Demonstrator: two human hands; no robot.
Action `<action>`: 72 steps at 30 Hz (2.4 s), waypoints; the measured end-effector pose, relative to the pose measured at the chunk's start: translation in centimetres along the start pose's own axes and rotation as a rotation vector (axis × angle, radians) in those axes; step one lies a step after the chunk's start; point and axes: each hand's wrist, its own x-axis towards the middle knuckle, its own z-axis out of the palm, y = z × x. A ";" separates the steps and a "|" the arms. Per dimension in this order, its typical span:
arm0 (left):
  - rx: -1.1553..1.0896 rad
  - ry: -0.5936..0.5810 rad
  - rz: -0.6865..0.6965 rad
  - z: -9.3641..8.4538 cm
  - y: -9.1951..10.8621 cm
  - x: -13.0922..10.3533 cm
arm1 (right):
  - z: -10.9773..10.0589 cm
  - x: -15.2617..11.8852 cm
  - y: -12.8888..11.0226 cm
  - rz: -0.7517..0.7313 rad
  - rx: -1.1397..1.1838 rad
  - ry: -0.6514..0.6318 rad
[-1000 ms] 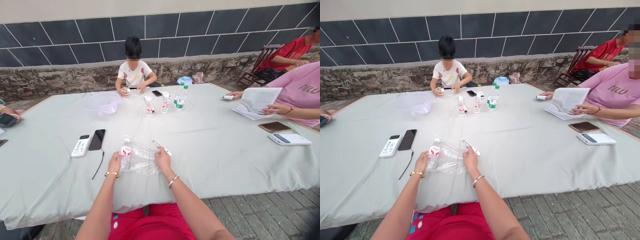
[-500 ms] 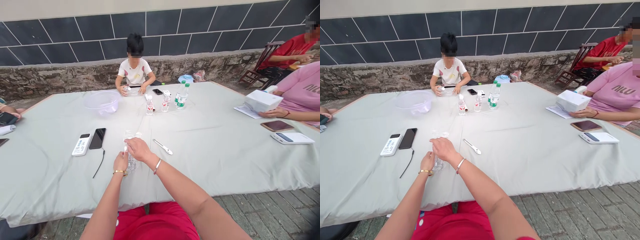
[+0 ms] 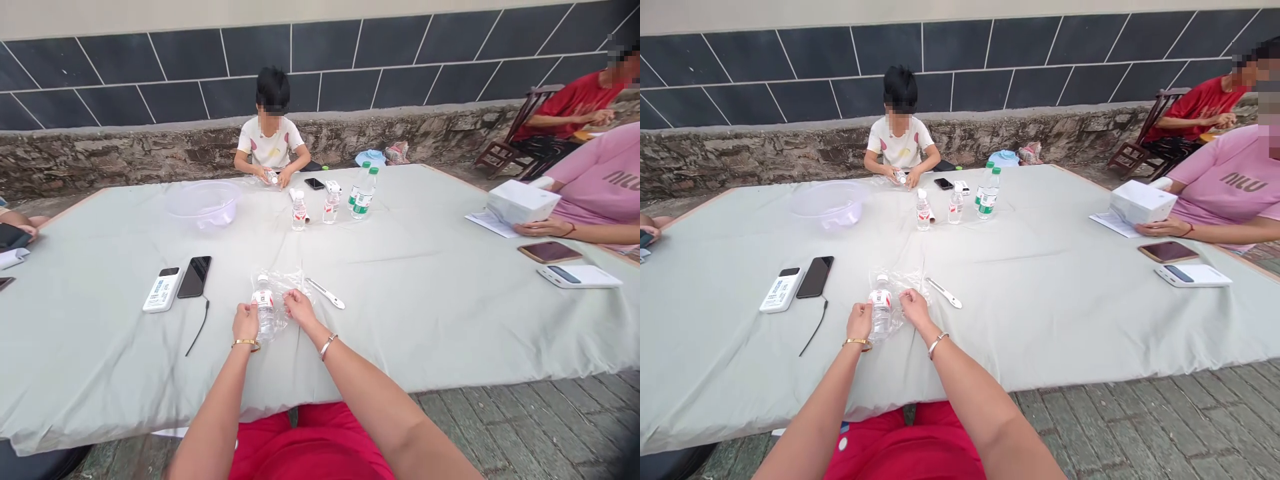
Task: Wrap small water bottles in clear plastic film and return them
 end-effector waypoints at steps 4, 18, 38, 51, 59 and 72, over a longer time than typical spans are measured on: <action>-0.003 0.026 0.056 0.5 -0.4 0.5 | 1.4 0.2 -1.1 -0.013 -0.016 -0.040; 0.141 0.130 0.068 -2.1 -2.2 1.3 | 1.6 -0.2 -4.7 0.021 -0.357 -0.167; 0.030 0.115 0.027 -3.2 -3.3 0.6 | -3.2 0.2 -2.2 0.034 -0.603 0.118; 0.211 -0.234 0.274 -4.0 -1.1 2.3 | -6.4 1.1 -1.9 0.187 -0.617 -0.059; 0.160 -0.257 0.216 -5.5 -3.9 2.4 | -8.3 1.9 -0.2 0.112 -0.156 -0.131; 0.453 -0.368 0.345 -8.6 -1.6 0.3 | -6.1 5.9 0.8 -0.222 0.507 0.083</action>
